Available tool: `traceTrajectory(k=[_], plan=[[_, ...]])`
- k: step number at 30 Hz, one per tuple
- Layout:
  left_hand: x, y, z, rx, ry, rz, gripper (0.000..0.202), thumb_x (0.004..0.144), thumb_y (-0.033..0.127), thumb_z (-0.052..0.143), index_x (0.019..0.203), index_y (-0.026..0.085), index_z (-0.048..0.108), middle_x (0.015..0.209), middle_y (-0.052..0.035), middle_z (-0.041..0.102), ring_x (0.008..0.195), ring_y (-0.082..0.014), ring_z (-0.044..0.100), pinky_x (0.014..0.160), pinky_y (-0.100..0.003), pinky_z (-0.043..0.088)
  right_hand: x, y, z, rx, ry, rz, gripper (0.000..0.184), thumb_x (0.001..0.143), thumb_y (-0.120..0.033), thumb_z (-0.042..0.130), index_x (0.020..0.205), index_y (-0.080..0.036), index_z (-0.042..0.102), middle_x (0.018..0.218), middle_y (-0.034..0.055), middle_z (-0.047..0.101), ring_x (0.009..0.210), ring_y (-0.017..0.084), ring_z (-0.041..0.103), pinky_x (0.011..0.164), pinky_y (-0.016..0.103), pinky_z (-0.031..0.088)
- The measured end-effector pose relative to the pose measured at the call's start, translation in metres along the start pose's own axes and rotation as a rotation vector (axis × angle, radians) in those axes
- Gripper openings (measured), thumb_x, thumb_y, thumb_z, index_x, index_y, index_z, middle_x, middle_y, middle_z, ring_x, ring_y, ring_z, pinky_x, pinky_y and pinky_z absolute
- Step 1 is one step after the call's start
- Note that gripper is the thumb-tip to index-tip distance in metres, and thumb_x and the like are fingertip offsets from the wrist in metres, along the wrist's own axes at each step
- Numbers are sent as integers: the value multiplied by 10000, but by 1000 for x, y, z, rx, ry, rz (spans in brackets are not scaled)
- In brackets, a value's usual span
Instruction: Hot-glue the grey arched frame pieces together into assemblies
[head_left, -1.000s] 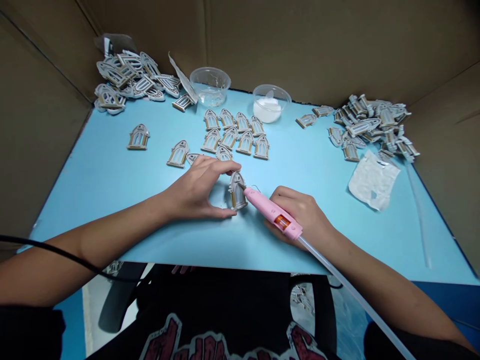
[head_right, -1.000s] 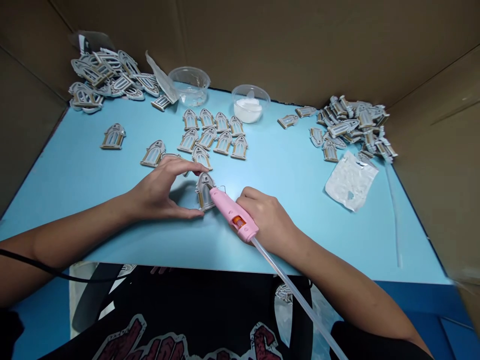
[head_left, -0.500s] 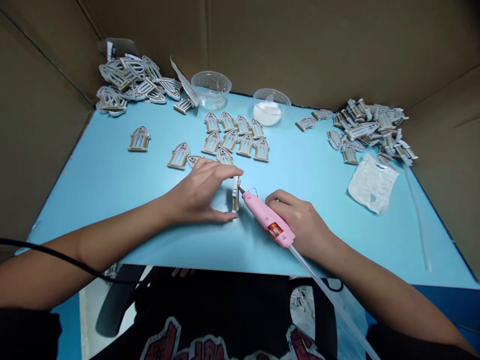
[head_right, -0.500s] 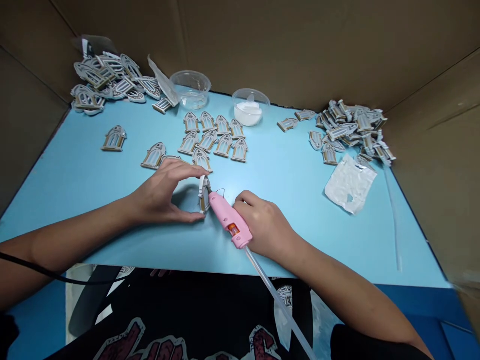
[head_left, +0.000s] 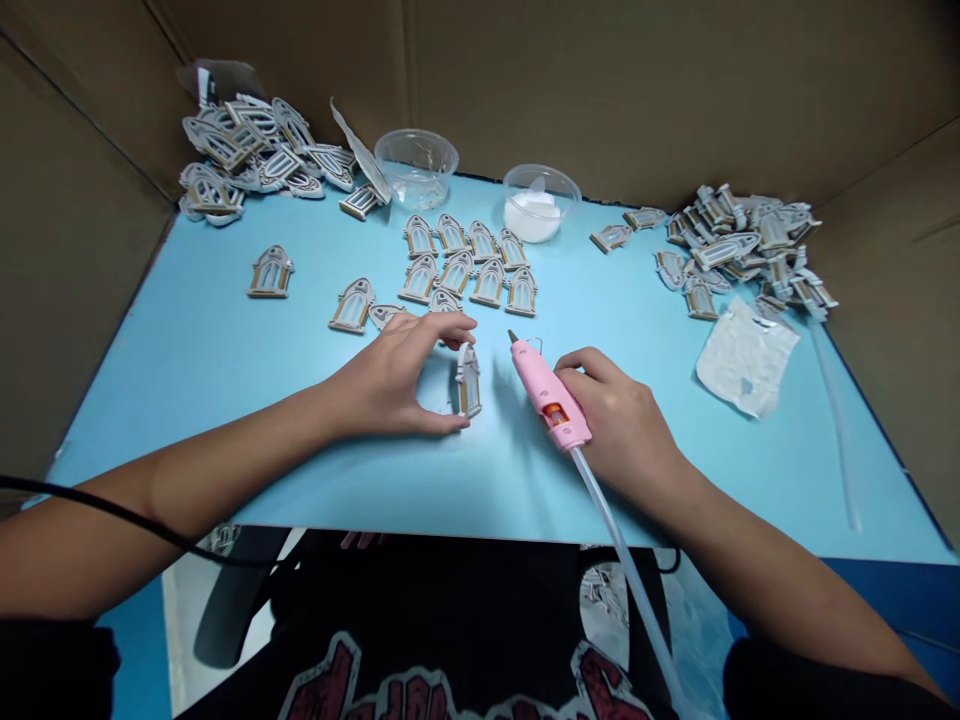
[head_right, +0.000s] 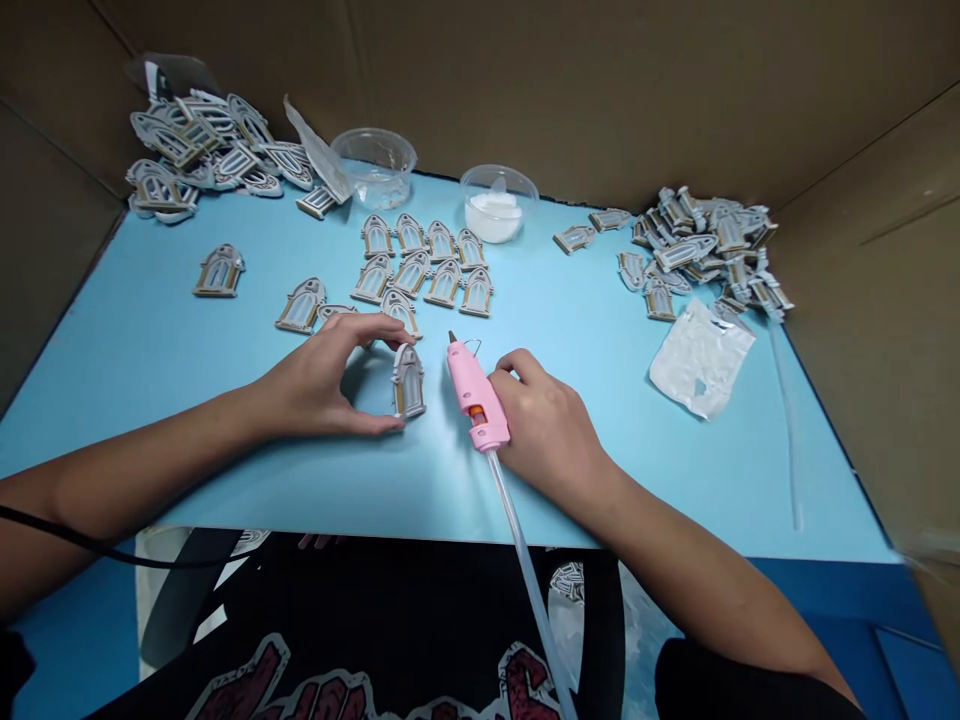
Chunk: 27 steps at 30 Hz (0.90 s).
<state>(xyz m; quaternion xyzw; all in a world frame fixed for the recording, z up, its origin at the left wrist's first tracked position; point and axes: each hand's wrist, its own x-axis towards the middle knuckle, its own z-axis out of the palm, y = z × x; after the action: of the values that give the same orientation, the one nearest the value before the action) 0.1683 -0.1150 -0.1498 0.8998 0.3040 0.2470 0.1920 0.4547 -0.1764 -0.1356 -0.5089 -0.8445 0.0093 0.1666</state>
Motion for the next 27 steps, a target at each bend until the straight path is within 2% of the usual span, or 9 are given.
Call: traceTrajectory(k=[5,11,13,16,18,21,23,25,27], plan=[[6,-8,-1,-2,-227,-155,966,707,518,904,1478,187,426,1336,-130,676,1269,-332,625,1135,-485,378,2,7,1,51,44,17,122,881,-245,581,788,-174,617,1006,109,681,611,134,547,523,284,378],[6,-6,-7,-28,-329,-115,865,821,394,786,1558,205,375,1490,-125,601,1395,-313,540,1165,-421,354,6,14,1,98,84,20,103,869,-252,605,797,-182,630,962,90,675,648,153,580,558,297,413],[6,-5,-8,-17,-344,-108,749,871,345,705,1546,209,409,1459,-117,622,1338,-293,577,1128,-398,386,6,14,1,112,83,28,93,864,-248,606,800,-186,631,959,86,674,660,159,590,565,300,421],[7,-5,-8,31,-344,-144,667,895,416,697,1493,204,490,1251,-104,694,1176,-287,631,1047,-402,433,7,13,1,121,86,33,97,864,-251,603,798,-186,632,953,85,675,662,162,594,569,302,427],[7,-5,-7,54,-323,-155,731,855,471,756,1482,195,501,1238,-111,682,1182,-303,615,1057,-421,429,6,14,1,123,95,30,101,864,-253,602,796,-186,632,950,84,676,668,164,595,576,305,432],[8,-4,-7,8,-309,-130,735,862,392,739,1510,197,453,1360,-123,637,1263,-294,584,1092,-406,416,6,14,2,125,113,20,92,858,-248,603,800,-184,634,950,85,677,682,171,603,587,309,437],[8,-3,-6,-52,-336,-152,713,880,354,714,1518,211,431,1308,-99,657,1189,-257,620,1036,-365,446,6,14,3,129,116,16,84,856,-243,604,803,-184,634,948,85,678,683,172,606,588,309,437],[9,-2,-6,-80,-352,-209,776,847,413,772,1512,207,431,1205,-80,673,1086,-241,643,971,-345,473,6,14,3,136,113,17,81,855,-242,605,801,-187,630,943,83,678,680,170,605,588,306,439],[9,0,-6,-57,-325,-247,924,746,513,864,1501,191,438,1198,-91,659,1103,-269,627,985,-366,480,7,14,3,144,107,17,83,853,-241,606,789,-191,617,938,81,677,682,169,605,592,304,441]])
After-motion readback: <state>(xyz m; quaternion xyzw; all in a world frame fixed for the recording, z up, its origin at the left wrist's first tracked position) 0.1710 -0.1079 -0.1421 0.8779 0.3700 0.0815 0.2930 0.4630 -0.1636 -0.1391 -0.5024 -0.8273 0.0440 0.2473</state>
